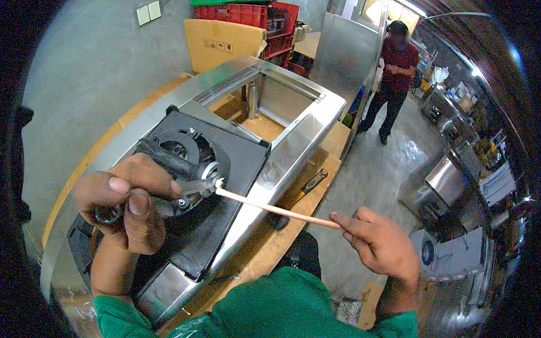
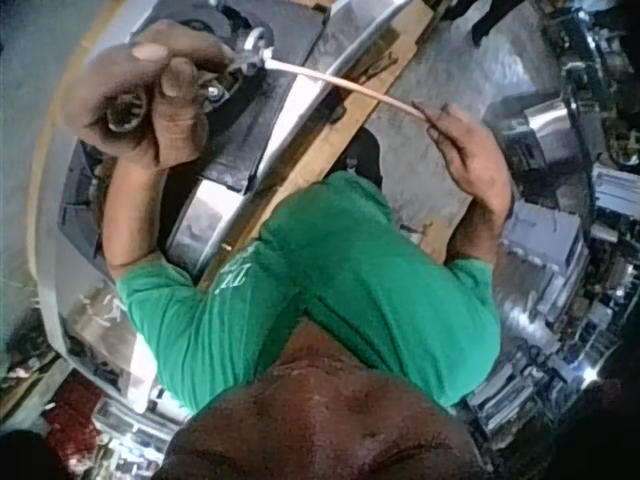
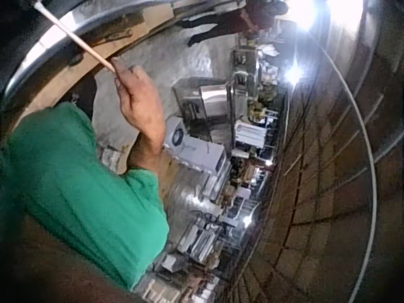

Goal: The person assembles a gas stove burner by connecting a copper gas line to the burner assembly, securing it with a nut, and placing the burner grate on top. The person uses a wrench to tighten the connection and adjusts the components to ensure proper fit.

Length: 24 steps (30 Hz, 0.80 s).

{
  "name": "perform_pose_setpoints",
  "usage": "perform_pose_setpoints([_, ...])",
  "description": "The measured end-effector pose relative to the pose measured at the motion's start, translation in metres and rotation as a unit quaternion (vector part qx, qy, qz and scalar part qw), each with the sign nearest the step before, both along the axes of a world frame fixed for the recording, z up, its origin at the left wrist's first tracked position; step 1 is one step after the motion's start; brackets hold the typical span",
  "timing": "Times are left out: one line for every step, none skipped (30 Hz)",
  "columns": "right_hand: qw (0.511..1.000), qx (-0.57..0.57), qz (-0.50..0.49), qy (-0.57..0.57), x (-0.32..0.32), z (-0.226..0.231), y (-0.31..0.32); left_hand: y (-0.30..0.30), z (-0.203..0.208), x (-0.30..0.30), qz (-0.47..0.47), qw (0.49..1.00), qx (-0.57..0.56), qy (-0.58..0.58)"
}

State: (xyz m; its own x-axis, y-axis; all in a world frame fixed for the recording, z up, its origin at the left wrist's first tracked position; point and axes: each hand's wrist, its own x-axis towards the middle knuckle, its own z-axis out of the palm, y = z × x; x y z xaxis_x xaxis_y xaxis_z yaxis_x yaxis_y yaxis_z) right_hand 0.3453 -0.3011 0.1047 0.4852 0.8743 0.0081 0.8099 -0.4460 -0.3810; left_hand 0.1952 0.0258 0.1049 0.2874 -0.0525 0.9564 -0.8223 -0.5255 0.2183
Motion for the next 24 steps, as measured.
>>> perform_pose_setpoints([1.000,-0.001,-0.001,0.000,-0.001,0.002,0.002,0.000,0.000,0.000,0.006,1.000,0.000,0.000])
perform_pose_setpoints([1.000,-0.001,-0.001,0.000,-0.001,0.004,0.002,0.000,0.000,0.000,0.007,1.000,-0.002,0.002])
perform_pose_setpoints([1.000,0.001,-0.001,0.000,-0.001,0.004,0.002,-0.001,0.000,-0.001,0.009,1.000,-0.003,0.005])
perform_pose_setpoints([1.000,0.003,-0.002,0.000,-0.001,0.005,0.001,-0.001,0.000,-0.002,0.010,1.000,-0.005,0.007])
perform_pose_setpoints([1.000,0.005,-0.002,-0.001,-0.001,0.005,0.000,-0.001,0.001,-0.005,0.035,0.999,0.008,0.033])
perform_pose_setpoints([1.000,0.007,-0.005,-0.001,-0.001,0.006,0.000,-0.001,0.002,-0.008,0.061,0.996,0.022,0.060])
perform_pose_setpoints([1.000,0.010,-0.008,-0.001,-0.001,0.007,0.000,-0.002,0.002,-0.010,0.078,0.994,0.028,0.072])
perform_pose_setpoints([1.000,0.013,-0.010,-0.001,-0.001,0.007,0.000,-0.002,0.001,-0.012,0.095,0.991,0.035,0.084])
perform_pose_setpoints([1.000,0.013,-0.012,0.002,-0.001,0.006,0.000,-0.002,0.001,-0.012,0.102,0.991,0.035,0.083])
perform_pose_setpoints([1.000,0.013,-0.015,0.005,-0.001,0.005,0.000,-0.003,0.000,-0.012,0.106,0.990,0.032,0.083])
perform_pose_setpoints([1.000,0.013,-0.017,0.008,-0.001,0.004,0.000,-0.003,0.000,-0.012,0.110,0.990,0.028,0.083])
perform_pose_setpoints([1.000,0.013,-0.013,0.004,-0.001,0.004,0.000,-0.004,-0.001,-0.012,0.111,0.990,0.021,0.084])
perform_pose_setpoints([1.000,0.013,-0.010,-0.001,0.000,0.004,0.001,-0.005,-0.001,-0.012,0.112,0.990,0.016,0.088])
perform_pose_setpoints([1.000,0.013,-0.006,-0.005,0.000,0.003,0.001,-0.006,-0.002,-0.012,0.113,0.989,0.011,0.091])
perform_pose_setpoints([1.000,0.012,-0.008,-0.005,0.000,0.003,0.001,-0.008,-0.001,-0.013,0.115,0.989,0.007,0.097])
perform_pose_setpoints([1.000,0.010,-0.009,-0.006,0.000,0.002,0.001,-0.008,-0.001,-0.013,0.120,0.988,0.005,0.097])
perform_pose_setpoints([1.000,0.009,-0.009,-0.007,0.000,0.002,0.001,-0.009,-0.001,-0.013,0.124,0.988,0.004,0.097])
perform_pose_setpoints([1.000,0.009,-0.013,-0.009,-0.001,0.002,0.001,-0.009,-0.002,-0.011,0.129,0.987,0.006,0.092])
perform_pose_setpoints([1.000,0.009,-0.015,-0.012,-0.003,0.003,0.001,-0.009,-0.002,-0.012,0.131,0.987,0.004,0.089])
perform_pose_setpoints([1.000,0.009,-0.017,-0.015,-0.005,0.004,0.001,-0.009,-0.002,-0.012,0.134,0.987,0.003,0.086])
perform_pose_setpoints([1.000,0.005,-0.022,-0.019,-0.007,0.006,0.002,-0.009,-0.002,-0.012,0.131,0.988,0.000,0.087])
perform_pose_setpoints([0.999,0.002,-0.027,-0.024,-0.010,0.008,0.002,-0.009,-0.002,-0.012,0.129,0.988,0.000,0.086])
perform_pose_setpoints([0.999,-0.002,-0.032,-0.029,-0.013,0.009,0.002,-0.008,-0.002,-0.012,0.126,0.988,-0.001,0.086])
perform_pose_setpoints([0.999,0.004,-0.032,-0.041,-0.014,0.010,0.003,-0.008,-0.002,-0.012,0.122,0.989,0.000,0.085])
